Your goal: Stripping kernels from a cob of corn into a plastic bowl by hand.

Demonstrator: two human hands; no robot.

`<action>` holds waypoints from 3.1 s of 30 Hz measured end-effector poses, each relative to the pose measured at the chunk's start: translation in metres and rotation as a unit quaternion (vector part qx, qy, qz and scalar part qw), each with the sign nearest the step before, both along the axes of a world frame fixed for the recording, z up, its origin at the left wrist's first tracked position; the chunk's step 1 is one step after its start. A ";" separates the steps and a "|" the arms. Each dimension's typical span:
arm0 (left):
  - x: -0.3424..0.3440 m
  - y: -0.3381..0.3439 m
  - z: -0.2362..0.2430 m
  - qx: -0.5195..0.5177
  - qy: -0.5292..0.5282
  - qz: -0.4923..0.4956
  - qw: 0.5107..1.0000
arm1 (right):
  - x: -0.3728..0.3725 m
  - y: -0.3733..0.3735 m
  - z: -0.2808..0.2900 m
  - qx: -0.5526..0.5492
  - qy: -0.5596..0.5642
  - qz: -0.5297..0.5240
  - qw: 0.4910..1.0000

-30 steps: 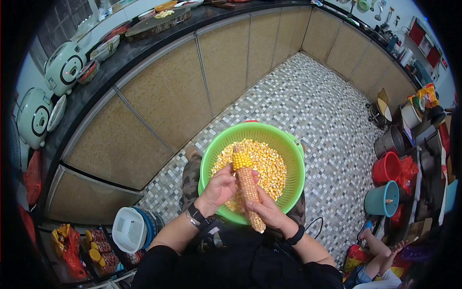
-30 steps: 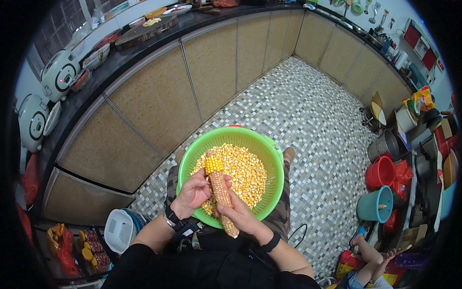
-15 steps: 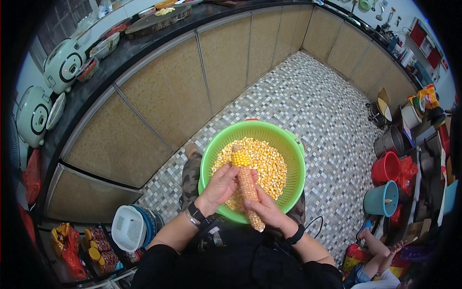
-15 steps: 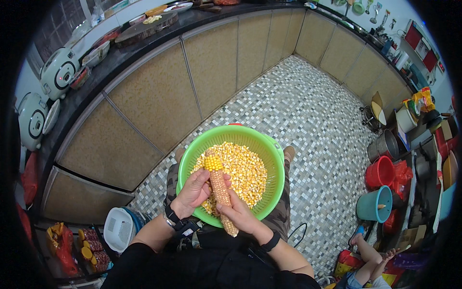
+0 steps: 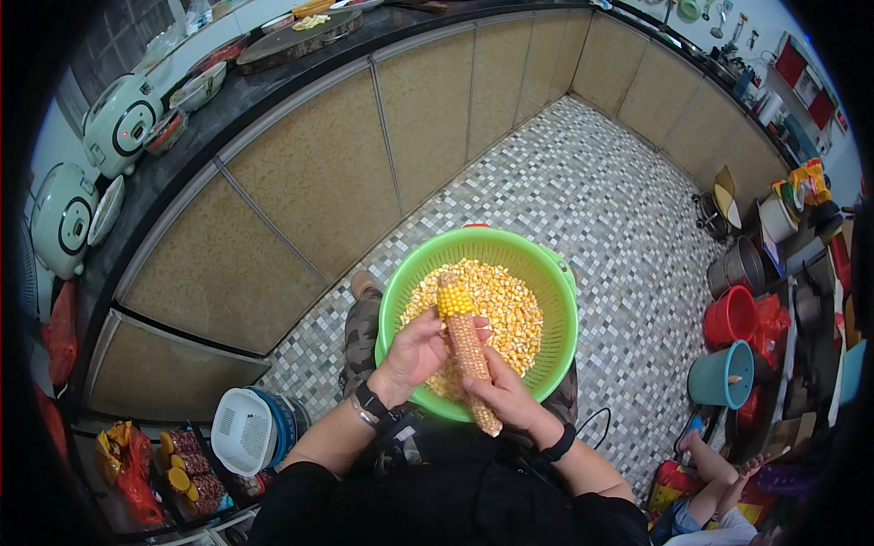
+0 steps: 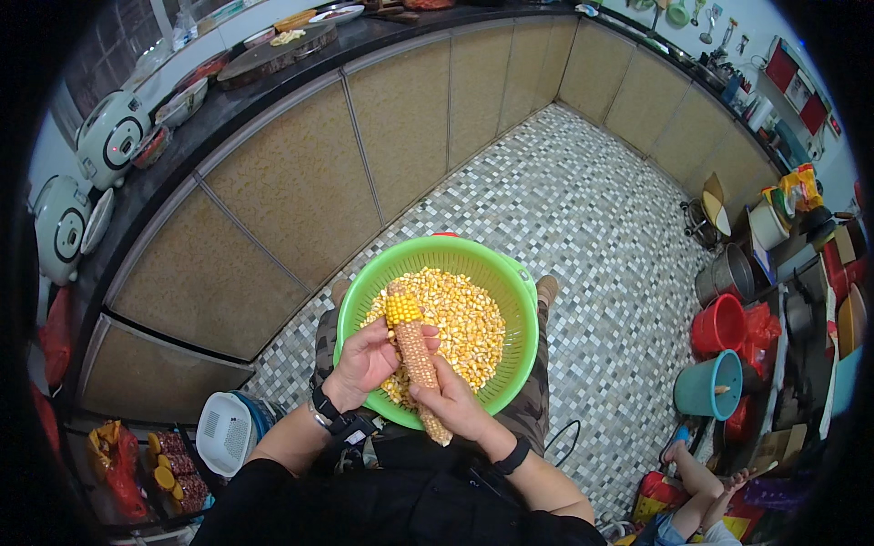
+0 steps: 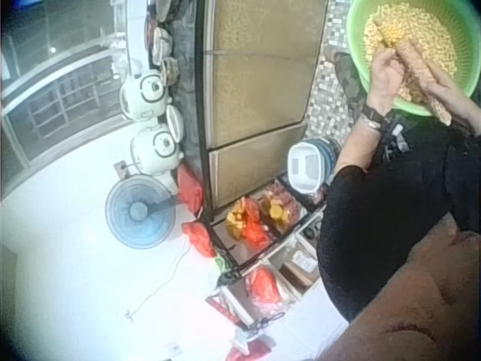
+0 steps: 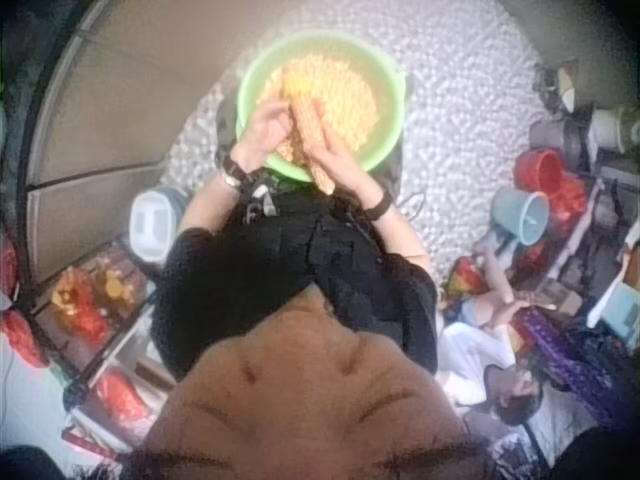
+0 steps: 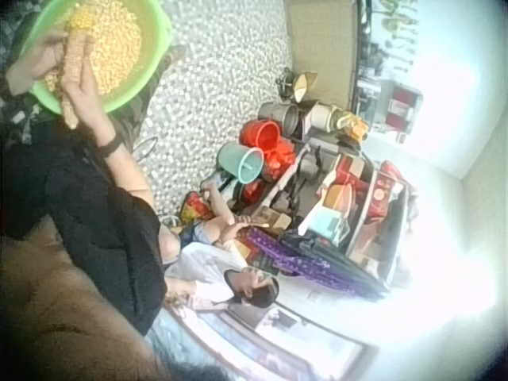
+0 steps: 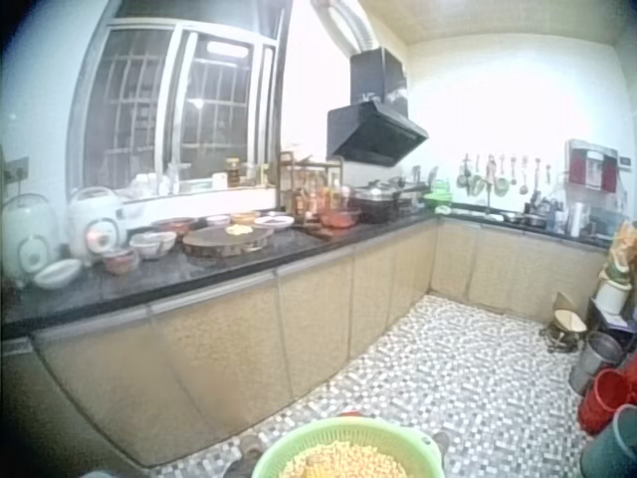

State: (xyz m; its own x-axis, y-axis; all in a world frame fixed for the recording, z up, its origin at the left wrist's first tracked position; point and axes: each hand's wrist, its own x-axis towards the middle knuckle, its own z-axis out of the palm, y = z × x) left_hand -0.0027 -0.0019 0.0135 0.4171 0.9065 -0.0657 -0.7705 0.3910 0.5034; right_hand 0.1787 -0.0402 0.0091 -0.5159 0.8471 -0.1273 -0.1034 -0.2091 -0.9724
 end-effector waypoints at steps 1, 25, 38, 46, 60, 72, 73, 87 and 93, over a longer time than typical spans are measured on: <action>0.000 0.000 0.000 -0.022 -0.023 -0.007 0.999 | 0.000 0.000 0.000 0.008 -0.009 -0.005 1.000; 0.000 -0.001 0.005 0.003 0.130 0.035 0.991 | -0.001 0.000 -0.006 0.033 -0.029 -0.015 0.999; 0.001 -0.001 0.000 0.037 0.132 0.045 0.990 | 0.007 0.000 0.010 -0.105 0.064 0.019 0.992; 0.001 0.001 -0.006 0.057 0.130 0.072 0.987 | 0.006 -0.002 0.006 -0.080 0.123 -0.033 0.989; 0.000 0.000 -0.003 0.030 0.130 0.063 0.989 | 0.003 0.001 0.004 0.001 0.040 -0.010 0.999; 0.000 0.000 0.005 0.045 0.091 0.039 0.994 | 0.004 -0.001 0.010 -0.095 0.074 -0.008 0.993; 0.000 0.001 0.004 0.058 0.074 0.035 0.995 | 0.004 -0.001 0.008 -0.077 0.073 -0.012 0.994; 0.002 0.003 -0.005 0.024 0.092 0.055 0.994 | 0.003 0.001 0.005 0.021 0.027 -0.029 0.999; 0.000 0.003 -0.006 0.009 0.111 0.044 0.993 | 0.002 0.001 0.006 0.005 0.013 -0.008 1.000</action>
